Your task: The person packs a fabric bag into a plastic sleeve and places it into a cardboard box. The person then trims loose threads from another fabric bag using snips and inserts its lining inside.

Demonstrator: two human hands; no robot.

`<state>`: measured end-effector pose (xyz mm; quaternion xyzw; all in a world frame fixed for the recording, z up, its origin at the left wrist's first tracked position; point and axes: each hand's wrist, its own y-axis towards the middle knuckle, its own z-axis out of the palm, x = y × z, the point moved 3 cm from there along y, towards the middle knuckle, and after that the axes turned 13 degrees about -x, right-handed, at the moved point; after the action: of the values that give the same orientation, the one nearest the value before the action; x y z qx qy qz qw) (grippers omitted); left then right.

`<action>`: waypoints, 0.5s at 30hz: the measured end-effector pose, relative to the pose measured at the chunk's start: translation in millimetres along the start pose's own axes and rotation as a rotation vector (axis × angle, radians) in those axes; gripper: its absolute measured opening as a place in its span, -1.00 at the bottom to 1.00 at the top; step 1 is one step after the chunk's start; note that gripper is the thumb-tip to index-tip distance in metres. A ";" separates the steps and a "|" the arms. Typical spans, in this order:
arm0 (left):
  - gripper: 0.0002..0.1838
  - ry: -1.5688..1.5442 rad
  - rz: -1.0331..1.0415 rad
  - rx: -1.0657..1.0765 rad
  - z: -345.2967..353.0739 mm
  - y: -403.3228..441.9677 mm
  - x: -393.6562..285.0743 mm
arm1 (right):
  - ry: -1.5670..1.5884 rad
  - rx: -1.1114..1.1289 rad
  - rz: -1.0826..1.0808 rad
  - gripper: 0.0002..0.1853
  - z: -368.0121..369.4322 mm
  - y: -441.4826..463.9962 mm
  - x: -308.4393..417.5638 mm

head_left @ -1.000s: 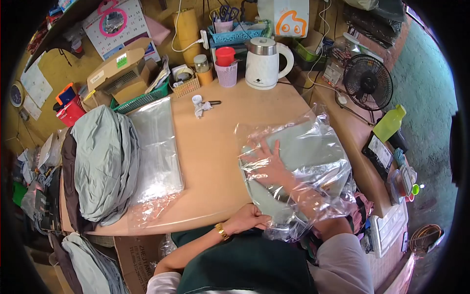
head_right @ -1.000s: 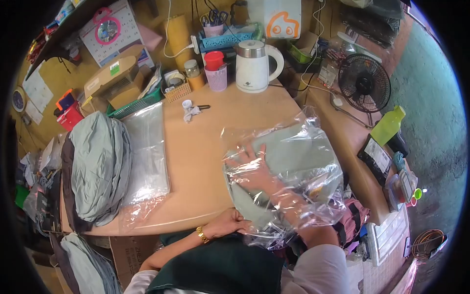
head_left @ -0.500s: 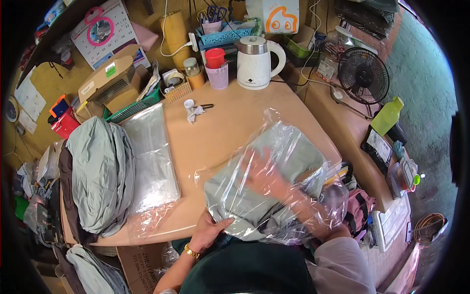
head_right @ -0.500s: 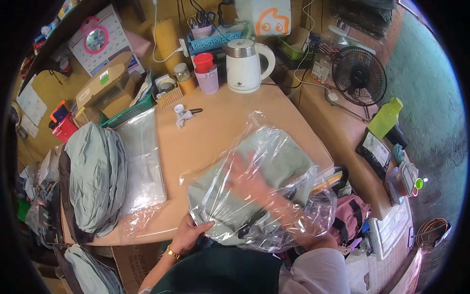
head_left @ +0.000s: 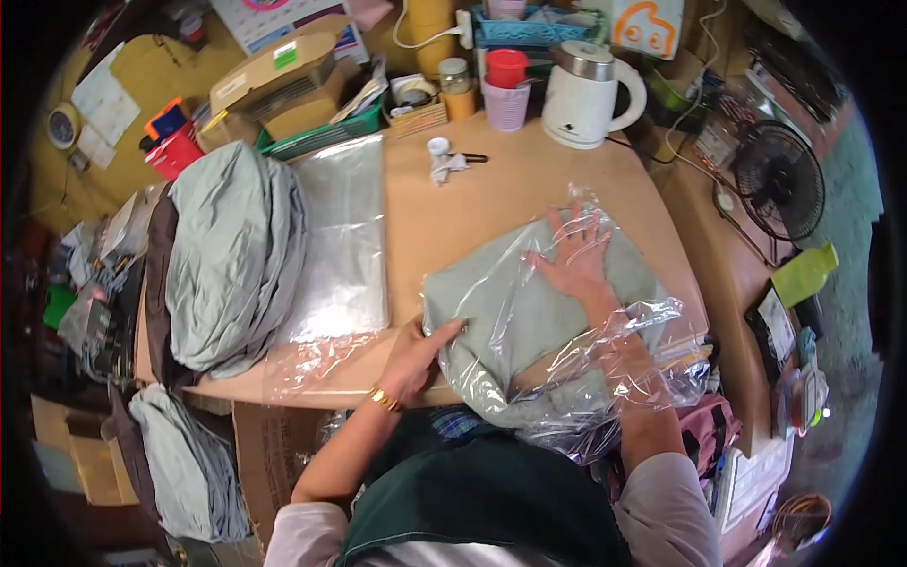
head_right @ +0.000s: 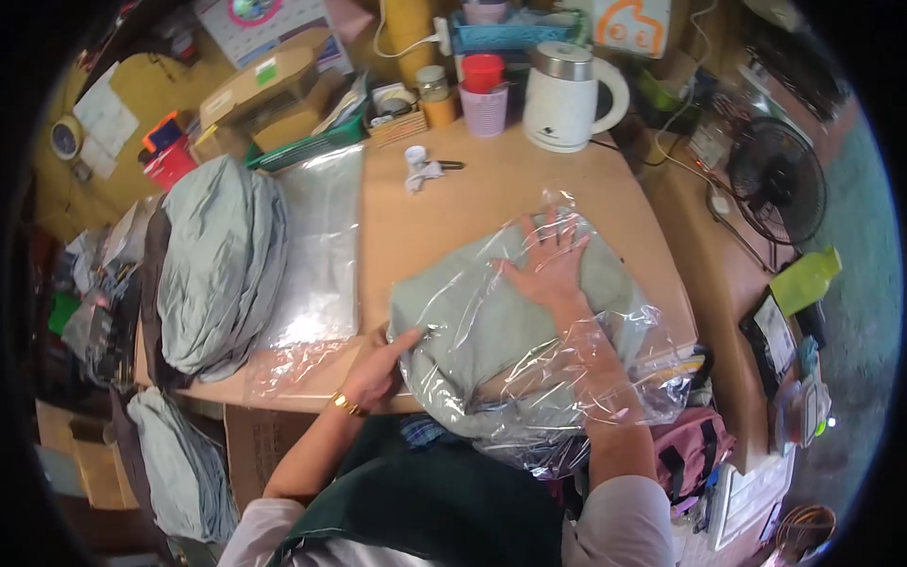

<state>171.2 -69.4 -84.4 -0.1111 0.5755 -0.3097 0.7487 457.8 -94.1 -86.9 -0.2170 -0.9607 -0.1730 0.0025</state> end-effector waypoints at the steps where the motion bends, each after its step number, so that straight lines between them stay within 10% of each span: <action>1: -0.62 0.026 0.041 0.081 0.5 7.6 2.1 | -0.027 0.012 0.068 0.05 1.1 2.8 -1.7; 10: -0.52 -0.205 -0.304 0.114 9.1 46.1 -24.9 | -0.102 0.000 0.169 0.00 3.6 13.5 -1.9; 15: -0.65 0.105 0.105 -0.039 11.8 54.5 -46.3 | 0.139 -0.048 -0.185 -0.17 0.5 -60.4 12.8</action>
<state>193.8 -1.6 -72.5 -0.0789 0.6251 -0.2642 0.7302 421.0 -139.6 -106.4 -0.1151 -0.9697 -0.2100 0.0478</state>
